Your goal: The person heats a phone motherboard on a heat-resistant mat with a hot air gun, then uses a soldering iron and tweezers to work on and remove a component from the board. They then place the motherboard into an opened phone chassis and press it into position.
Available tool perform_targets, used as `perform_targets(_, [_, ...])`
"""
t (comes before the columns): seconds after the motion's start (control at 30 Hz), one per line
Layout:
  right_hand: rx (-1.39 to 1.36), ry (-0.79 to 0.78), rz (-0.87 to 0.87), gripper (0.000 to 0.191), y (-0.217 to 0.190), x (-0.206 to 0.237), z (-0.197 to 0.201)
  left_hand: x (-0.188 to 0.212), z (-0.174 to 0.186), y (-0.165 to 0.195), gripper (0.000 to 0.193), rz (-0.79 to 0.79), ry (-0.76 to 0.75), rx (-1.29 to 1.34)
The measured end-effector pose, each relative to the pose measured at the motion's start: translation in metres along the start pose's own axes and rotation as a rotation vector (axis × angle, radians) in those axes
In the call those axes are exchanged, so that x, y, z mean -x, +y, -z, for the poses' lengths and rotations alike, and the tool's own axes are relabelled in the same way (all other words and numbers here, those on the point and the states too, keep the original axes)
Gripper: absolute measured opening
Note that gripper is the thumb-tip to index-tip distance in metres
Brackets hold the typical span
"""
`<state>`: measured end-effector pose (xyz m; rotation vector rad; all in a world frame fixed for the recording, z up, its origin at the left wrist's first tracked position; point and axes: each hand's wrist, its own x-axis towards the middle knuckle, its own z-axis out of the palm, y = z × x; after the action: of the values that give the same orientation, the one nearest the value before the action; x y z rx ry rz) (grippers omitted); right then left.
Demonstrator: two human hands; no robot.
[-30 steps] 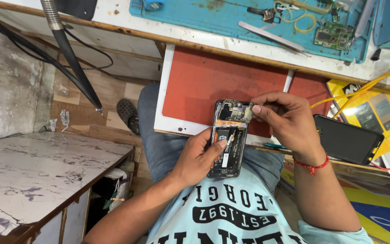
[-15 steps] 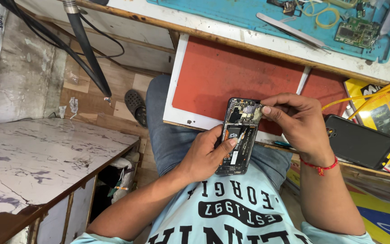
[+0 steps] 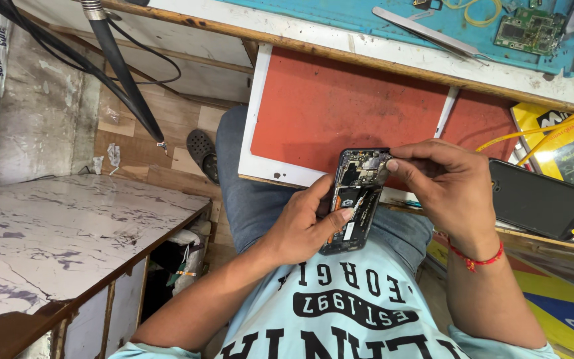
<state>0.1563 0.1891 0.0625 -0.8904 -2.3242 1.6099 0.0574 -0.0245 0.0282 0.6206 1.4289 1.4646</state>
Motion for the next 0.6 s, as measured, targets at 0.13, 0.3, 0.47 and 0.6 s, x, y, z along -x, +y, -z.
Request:
perform_targets(0.13, [0.071, -0.013, 0.057, 0.014, -0.01, 0.001, -0.001, -0.005, 0.003, -0.002, 0.034, -0.037, 0.033, 0.007])
perform_targets(0.3, [0.198, 0.015, 0.199, 0.012, -0.021, 0.005, -0.007, -0.012, 0.002, 0.0, 0.039, -0.09, 0.134, -0.141])
perform_targets(0.47, [0.299, 0.051, 0.259, 0.014, -0.029, 0.007, -0.008, -0.016, 0.002, 0.001, 0.039, -0.069, 0.128, -0.15])
perform_targets(0.6, [0.325, 0.04, 0.286, 0.015, -0.027, 0.007, -0.006, -0.017, 0.004, -0.002, 0.038, -0.099, 0.096, -0.12])
